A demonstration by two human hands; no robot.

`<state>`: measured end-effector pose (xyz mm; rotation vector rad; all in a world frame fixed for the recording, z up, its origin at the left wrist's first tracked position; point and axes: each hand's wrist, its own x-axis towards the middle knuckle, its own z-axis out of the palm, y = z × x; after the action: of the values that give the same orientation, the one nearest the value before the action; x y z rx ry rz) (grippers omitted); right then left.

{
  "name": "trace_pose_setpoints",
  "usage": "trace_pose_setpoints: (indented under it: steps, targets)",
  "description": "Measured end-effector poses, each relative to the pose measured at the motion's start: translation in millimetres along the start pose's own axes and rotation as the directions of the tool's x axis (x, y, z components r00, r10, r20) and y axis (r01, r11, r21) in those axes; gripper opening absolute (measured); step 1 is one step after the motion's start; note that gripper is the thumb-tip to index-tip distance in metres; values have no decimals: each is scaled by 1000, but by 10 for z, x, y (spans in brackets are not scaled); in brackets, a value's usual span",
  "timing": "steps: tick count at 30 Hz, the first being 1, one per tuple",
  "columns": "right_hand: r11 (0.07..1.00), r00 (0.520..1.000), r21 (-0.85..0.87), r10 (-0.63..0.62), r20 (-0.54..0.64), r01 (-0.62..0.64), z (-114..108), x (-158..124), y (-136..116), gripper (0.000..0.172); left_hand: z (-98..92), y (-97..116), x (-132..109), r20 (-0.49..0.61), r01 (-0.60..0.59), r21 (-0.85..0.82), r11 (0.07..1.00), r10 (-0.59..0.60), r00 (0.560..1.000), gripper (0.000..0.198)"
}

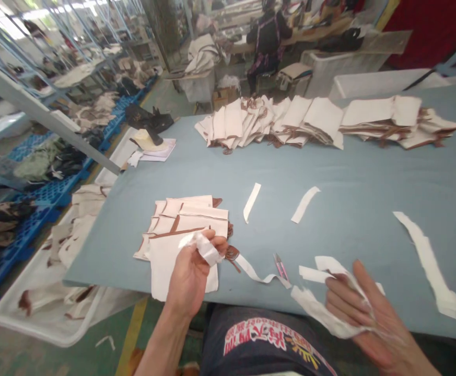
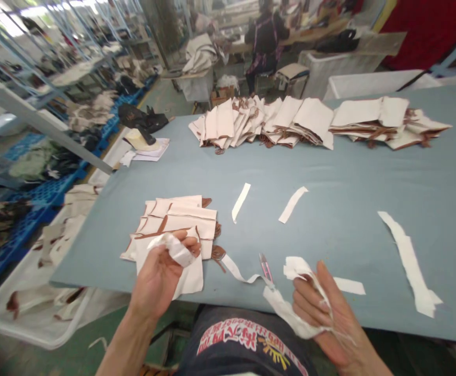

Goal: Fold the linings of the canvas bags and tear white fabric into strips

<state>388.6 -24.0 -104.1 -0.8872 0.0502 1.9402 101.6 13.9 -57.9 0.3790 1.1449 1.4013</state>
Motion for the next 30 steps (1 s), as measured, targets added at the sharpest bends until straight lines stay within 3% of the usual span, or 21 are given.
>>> trace_pose_setpoints:
  steps: [4, 6, 8, 13, 18, 24, 27, 30]
  targets:
    - [995, 999, -103, -14, 31, 17, 291, 173, 342, 50, 201, -163, -98, 143, 55, 79, 995, -66, 988, 40]
    - [980, 995, -179, -82, 51, 90, 424, 261, 449, 49, 265, -242, -136, 163, 53, 134, 990, -74, 984, 42]
    - [952, 987, -272, -116, 107, 141, 508, 322, 498, 58, 298, -299, -159, 178, 14, 192, 981, -48, 983, 43]
    - [908, 970, -367, -131, 202, 200, 533, 385, 512, 61, 353, -297, -190, 263, -82, 307, 948, -2, 965, 43]
    - [900, 952, -374, -119, 283, 224, 481, 498, 635, 62, 446, -242, -184, 244, 85, 126, 988, -114, 963, 40]
    - [893, 950, -410, -56, 306, 185, 465, 592, 781, 60, 435, -257, -114, 218, 148, 10, 989, -146, 965, 39]
    - [951, 960, -294, -9, 280, 95, 506, 620, 816, 57, 399, -280, -74, 221, 142, -3, 990, -137, 965, 38]
    - [963, 947, -270, 107, 303, -22, 515, 695, 882, 67, 367, -305, -46, 211, 119, 41, 992, -125, 970, 37]
